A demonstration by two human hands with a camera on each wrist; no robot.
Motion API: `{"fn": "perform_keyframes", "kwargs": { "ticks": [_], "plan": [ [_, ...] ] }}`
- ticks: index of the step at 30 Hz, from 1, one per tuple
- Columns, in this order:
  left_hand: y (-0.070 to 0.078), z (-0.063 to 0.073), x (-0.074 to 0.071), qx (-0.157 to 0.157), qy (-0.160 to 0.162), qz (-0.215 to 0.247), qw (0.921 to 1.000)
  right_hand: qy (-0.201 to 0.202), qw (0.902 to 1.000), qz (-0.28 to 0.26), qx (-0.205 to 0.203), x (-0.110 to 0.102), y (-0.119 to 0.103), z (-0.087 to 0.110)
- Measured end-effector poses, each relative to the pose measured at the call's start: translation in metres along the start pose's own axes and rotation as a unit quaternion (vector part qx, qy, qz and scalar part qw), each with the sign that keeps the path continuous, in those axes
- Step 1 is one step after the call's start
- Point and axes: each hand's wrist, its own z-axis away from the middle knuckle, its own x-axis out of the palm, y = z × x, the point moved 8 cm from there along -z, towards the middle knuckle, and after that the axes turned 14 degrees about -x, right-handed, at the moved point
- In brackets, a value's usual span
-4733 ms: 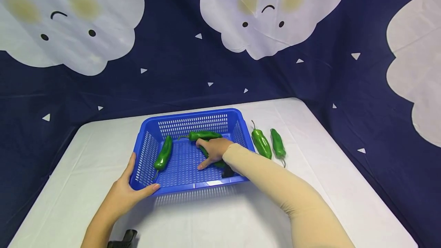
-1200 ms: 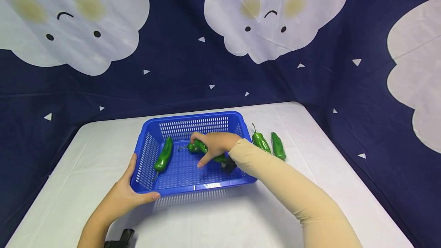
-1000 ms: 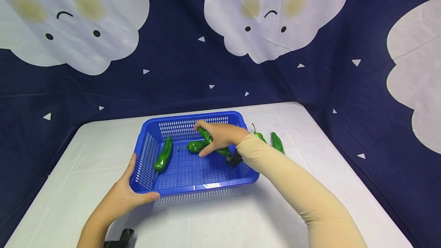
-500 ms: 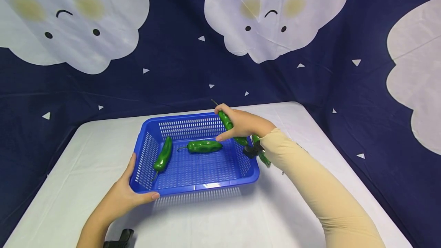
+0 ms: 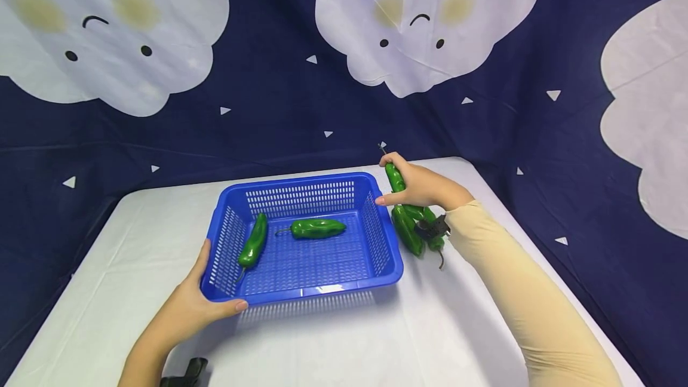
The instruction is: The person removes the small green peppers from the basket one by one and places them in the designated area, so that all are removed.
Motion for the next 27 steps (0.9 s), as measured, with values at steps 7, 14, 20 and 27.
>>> {"fn": "perform_keyframes", "kwargs": {
  "ticks": [7,14,20,27],
  "plan": [
    [0.000,-0.001,0.001,-0.004,-0.002,-0.002,1.0000,-0.005,0.9990,0.024,0.037,0.019,0.037,0.018],
    [0.000,-0.001,0.000,0.000,-0.001,0.003,1.0000,-0.015,0.9981,0.029,0.053,0.038,0.062,0.026],
    [0.000,0.000,0.000,-0.004,-0.003,0.004,1.0000,-0.009,0.9985,0.034,0.043,0.048,0.069,0.028],
    [0.001,0.000,0.000,-0.003,-0.001,0.002,1.0000,-0.022,0.9962,0.043,0.073,0.061,0.080,0.030]
  ]
}}
